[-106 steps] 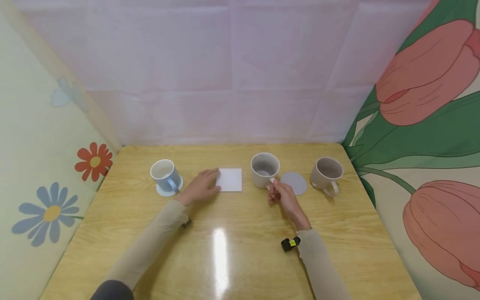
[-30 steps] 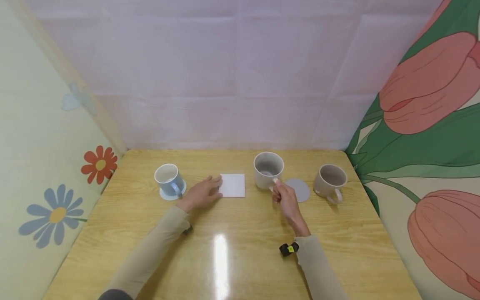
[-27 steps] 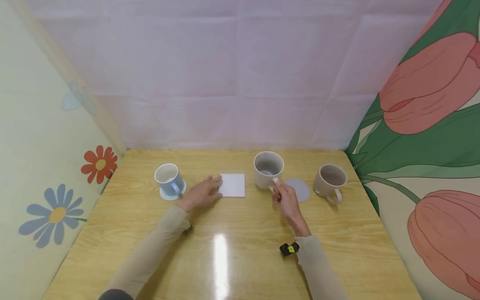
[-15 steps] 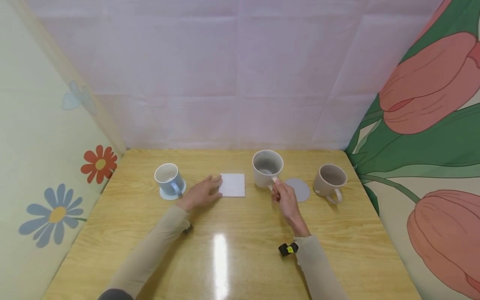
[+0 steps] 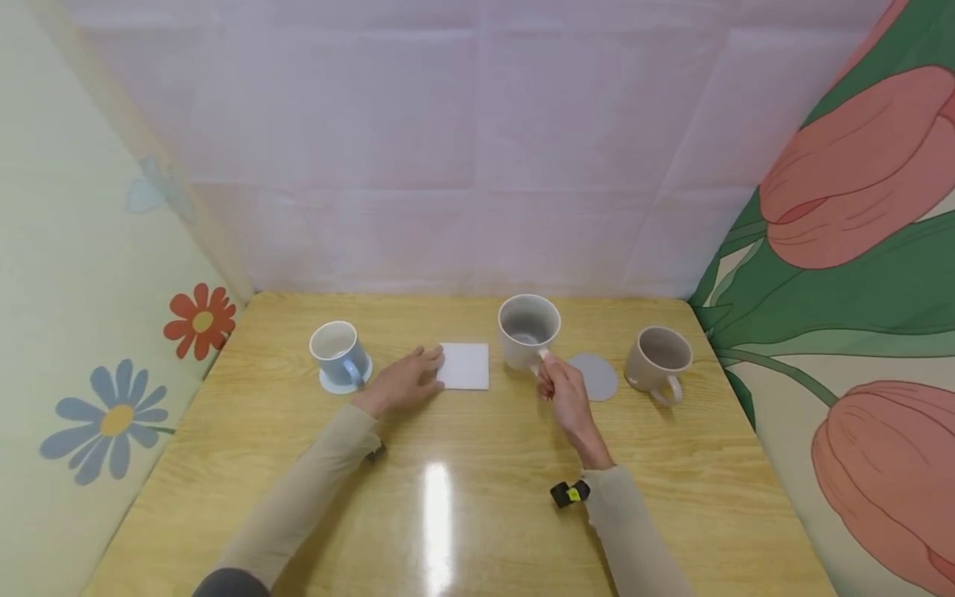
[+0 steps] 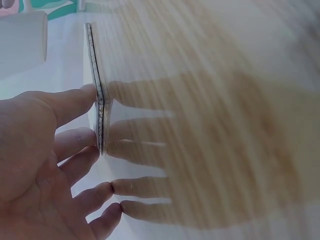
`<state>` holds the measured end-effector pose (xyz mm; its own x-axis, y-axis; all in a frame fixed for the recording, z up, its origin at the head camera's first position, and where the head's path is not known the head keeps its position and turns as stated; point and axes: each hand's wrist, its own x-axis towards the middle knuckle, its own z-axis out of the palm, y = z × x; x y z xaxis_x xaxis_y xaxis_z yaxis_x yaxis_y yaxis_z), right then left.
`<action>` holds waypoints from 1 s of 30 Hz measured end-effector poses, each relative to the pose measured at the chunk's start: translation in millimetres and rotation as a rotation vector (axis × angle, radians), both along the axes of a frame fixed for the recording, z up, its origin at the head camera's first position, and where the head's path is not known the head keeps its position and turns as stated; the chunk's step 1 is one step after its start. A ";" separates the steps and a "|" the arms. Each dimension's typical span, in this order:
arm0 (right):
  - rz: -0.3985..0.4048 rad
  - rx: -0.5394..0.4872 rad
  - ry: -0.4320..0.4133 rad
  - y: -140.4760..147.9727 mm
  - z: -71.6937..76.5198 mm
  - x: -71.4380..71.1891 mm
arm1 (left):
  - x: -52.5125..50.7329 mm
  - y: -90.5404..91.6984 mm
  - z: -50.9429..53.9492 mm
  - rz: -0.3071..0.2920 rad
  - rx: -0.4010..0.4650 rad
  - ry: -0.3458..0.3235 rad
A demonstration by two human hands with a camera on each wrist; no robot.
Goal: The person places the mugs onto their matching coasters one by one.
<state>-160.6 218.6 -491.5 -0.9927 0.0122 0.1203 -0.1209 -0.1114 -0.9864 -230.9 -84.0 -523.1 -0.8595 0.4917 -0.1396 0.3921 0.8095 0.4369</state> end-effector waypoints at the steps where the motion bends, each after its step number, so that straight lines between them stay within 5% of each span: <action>1: 0.004 0.000 0.001 -1.1 0.3 -0.3 | -0.1 -0.1 -0.3 0.001 -0.003 -0.001; 30: 0.043 -0.023 -0.010 -16.2 -0.8 -2.8 | -0.3 0.1 1.5 -0.009 0.005 0.007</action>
<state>-163.4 202.4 -492.3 -0.9935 -0.0278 0.1102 -0.1053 -0.1388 -0.9847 -231.2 -83.9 -521.6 -0.8563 0.4996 -0.1311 0.4022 0.8041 0.4377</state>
